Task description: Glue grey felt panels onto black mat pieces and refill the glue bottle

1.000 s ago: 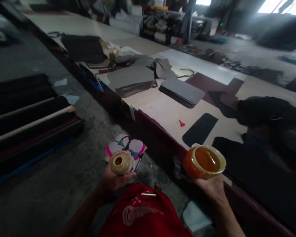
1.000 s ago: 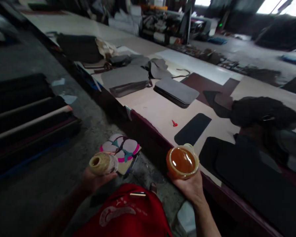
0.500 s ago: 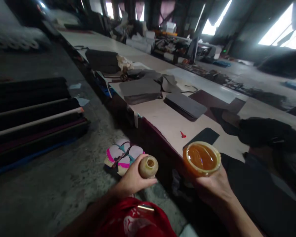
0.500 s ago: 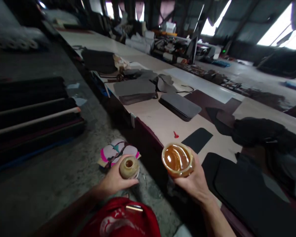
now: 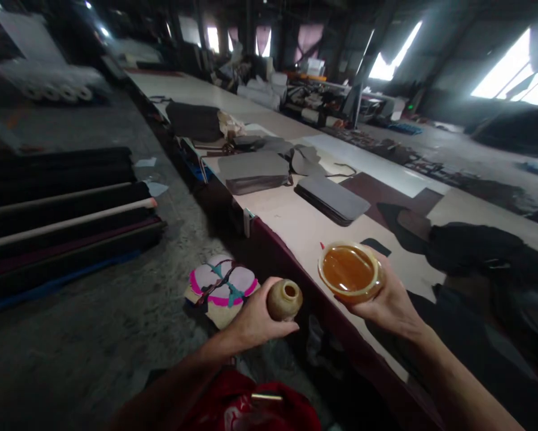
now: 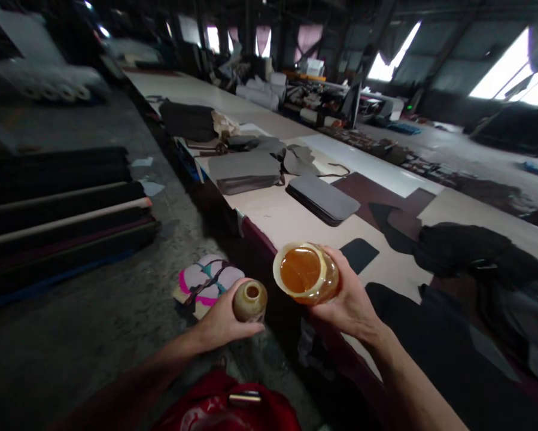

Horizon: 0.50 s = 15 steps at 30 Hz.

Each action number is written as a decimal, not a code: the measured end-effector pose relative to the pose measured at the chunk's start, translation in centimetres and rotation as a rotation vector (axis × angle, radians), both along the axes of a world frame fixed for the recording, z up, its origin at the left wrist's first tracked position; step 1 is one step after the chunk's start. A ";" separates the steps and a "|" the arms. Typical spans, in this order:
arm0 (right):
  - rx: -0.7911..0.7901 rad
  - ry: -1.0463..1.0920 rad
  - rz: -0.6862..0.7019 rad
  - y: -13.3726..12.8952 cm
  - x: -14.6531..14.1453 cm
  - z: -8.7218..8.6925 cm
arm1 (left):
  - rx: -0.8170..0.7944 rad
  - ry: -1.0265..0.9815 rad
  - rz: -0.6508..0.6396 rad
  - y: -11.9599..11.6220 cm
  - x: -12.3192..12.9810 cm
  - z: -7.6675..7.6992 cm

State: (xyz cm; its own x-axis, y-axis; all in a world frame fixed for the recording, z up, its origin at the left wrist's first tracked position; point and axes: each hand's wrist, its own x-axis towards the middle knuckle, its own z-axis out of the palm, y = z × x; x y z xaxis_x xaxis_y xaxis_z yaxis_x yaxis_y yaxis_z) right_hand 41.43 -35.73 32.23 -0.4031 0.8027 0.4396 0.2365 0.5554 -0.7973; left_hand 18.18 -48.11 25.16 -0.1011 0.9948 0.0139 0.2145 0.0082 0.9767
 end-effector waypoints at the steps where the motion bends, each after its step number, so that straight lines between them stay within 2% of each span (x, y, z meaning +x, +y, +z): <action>1: 0.010 -0.018 0.036 0.3 0.1 0.1 | 0.002 0.006 -0.005 0.1 0.1 0.0; 6: 0.102 -0.086 0.162 1.7 0.3 0.5 | -0.009 0.032 -0.029 0.6 0.4 0.0; 15: 0.270 -0.229 0.128 2.5 0.7 1.1 | -0.041 0.031 -0.035 0.9 0.3 0.4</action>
State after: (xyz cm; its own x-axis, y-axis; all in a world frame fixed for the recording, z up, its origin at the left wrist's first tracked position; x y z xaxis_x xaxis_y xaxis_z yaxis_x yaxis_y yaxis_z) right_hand 42.08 -33.23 33.37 -0.6050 0.6072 0.5151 0.3071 0.7748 -0.5526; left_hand 18.47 -47.23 25.55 -0.0668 0.9975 -0.0239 0.2456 0.0397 0.9686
